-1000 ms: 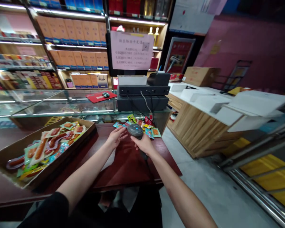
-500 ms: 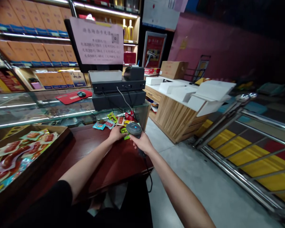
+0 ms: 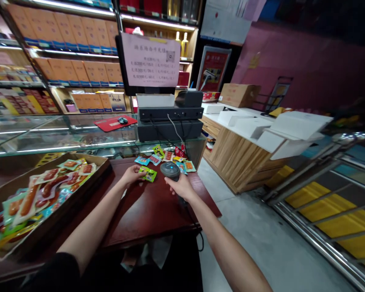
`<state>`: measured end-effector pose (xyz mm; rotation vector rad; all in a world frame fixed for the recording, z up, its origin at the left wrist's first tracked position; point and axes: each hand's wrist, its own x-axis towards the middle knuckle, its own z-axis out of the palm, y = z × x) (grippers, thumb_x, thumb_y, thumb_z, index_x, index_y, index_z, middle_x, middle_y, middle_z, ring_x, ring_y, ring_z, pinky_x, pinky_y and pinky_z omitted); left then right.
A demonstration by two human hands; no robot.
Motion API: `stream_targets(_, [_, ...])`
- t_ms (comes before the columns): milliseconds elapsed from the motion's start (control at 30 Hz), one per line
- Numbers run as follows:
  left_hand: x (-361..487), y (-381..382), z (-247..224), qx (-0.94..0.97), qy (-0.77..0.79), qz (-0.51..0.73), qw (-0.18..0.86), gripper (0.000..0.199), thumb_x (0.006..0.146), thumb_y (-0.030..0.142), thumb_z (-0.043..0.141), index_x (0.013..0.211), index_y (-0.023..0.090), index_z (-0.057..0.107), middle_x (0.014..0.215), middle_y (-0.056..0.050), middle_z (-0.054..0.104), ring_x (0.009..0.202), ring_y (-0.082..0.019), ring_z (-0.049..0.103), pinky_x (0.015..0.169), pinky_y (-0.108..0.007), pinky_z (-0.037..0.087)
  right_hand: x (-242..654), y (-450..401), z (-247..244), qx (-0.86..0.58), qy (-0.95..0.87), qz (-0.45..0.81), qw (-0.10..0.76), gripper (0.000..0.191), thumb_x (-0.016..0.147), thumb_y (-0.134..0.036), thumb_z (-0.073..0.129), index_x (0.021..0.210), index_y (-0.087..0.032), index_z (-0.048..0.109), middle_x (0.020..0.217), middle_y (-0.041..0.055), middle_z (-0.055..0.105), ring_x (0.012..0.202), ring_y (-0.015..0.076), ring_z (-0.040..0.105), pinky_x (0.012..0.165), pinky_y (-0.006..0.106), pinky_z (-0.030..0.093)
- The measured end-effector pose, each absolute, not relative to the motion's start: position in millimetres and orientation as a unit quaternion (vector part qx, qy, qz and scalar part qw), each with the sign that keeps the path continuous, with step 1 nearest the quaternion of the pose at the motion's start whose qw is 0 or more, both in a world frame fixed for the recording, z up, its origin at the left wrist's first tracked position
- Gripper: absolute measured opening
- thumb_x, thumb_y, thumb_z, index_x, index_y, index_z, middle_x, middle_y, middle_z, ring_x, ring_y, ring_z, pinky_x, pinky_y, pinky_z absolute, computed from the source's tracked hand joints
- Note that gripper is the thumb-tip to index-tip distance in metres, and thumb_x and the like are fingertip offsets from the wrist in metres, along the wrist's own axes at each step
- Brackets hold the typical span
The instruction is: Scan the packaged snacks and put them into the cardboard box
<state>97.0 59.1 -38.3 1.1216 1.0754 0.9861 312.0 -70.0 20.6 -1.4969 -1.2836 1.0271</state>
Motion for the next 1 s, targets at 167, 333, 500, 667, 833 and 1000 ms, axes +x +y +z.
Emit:
stream_targets(167, [54.6, 55.1, -22.5, 0.343, 0.408, 0.549, 0.644, 0.035, 0.058, 0.013, 0.086, 0.084, 0.01, 0.064, 0.084, -0.009, 0.072, 0.073, -0.017, 0.07, 0.071, -0.031, 0.059, 261.9, -56.3, 17.8, -0.585, -0.54, 0.435, 0.421, 0.03, 0.077, -0.045, 0.065, 0.072, -0.016, 0.06, 0.047, -0.0028, 0.056, 0.035, 0.009, 0.05, 0.035, 0.02, 0.039])
stream_targets(333, [43.4, 56.8, -7.7, 0.316, 0.388, 0.578, 0.645, 0.029, 0.061, 0.013, 0.084, 0.084, 0.008, 0.067, 0.084, -0.008, 0.072, 0.074, -0.016, 0.07, 0.075, -0.031, 0.059, 226.8, -50.0, 21.0, -0.582, -0.565, 0.427, 0.4, 0.026, 0.075, -0.04, 0.068, 0.072, -0.016, 0.058, 0.047, -0.0032, 0.056, 0.036, 0.0094, 0.051, 0.036, 0.019, 0.04])
stream_targets(500, [39.0, 56.7, -7.6, 0.323, 0.373, 0.579, 0.649, 0.032, 0.061, 0.016, 0.085, 0.087, 0.009, 0.068, 0.088, -0.01, 0.073, 0.075, -0.016, 0.07, 0.077, -0.032, 0.058, 217.3, -46.2, 21.8, -0.596, -0.562, 0.417, 0.393, 0.024, 0.075, -0.039, 0.068, 0.075, -0.017, 0.057, 0.046, -0.0038, 0.056, 0.035, 0.0101, 0.051, 0.035, 0.02, 0.04])
stream_targets(667, [40.9, 56.9, -7.7, 0.324, 0.379, 0.573, 0.651, 0.035, 0.058, 0.015, 0.086, 0.088, 0.009, 0.069, 0.087, -0.01, 0.073, 0.074, -0.017, 0.07, 0.072, -0.029, 0.058, 216.6, -44.9, 23.2, -0.588, -0.568, 0.418, 0.396, 0.024, 0.077, -0.039, 0.066, 0.075, -0.016, 0.058, 0.046, -0.0035, 0.056, 0.035, 0.0099, 0.051, 0.036, 0.02, 0.041])
stream_targets(833, [42.2, 55.2, -6.6, 0.318, 0.398, 0.575, 0.64, 0.03, 0.061, 0.014, 0.083, 0.087, 0.01, 0.069, 0.083, -0.008, 0.073, 0.065, -0.014, 0.068, 0.06, -0.023, 0.056, 216.6, -45.1, 23.1, -0.591, -0.571, 0.415, 0.39, 0.025, 0.077, -0.039, 0.066, 0.071, -0.017, 0.057, 0.046, -0.0032, 0.055, 0.035, 0.0103, 0.052, 0.035, 0.02, 0.041])
stream_targets(1000, [42.6, 53.3, -4.3, 0.317, 0.388, 0.574, 0.647, 0.025, 0.065, 0.009, 0.078, 0.088, 0.009, 0.069, 0.085, -0.009, 0.073, 0.071, -0.017, 0.07, 0.065, -0.027, 0.058, 216.7, -46.2, 24.6, -0.588, -0.573, 0.415, 0.391, 0.024, 0.079, -0.038, 0.063, 0.072, -0.016, 0.057, 0.046, -0.0031, 0.055, 0.036, 0.0105, 0.052, 0.036, 0.02, 0.041])
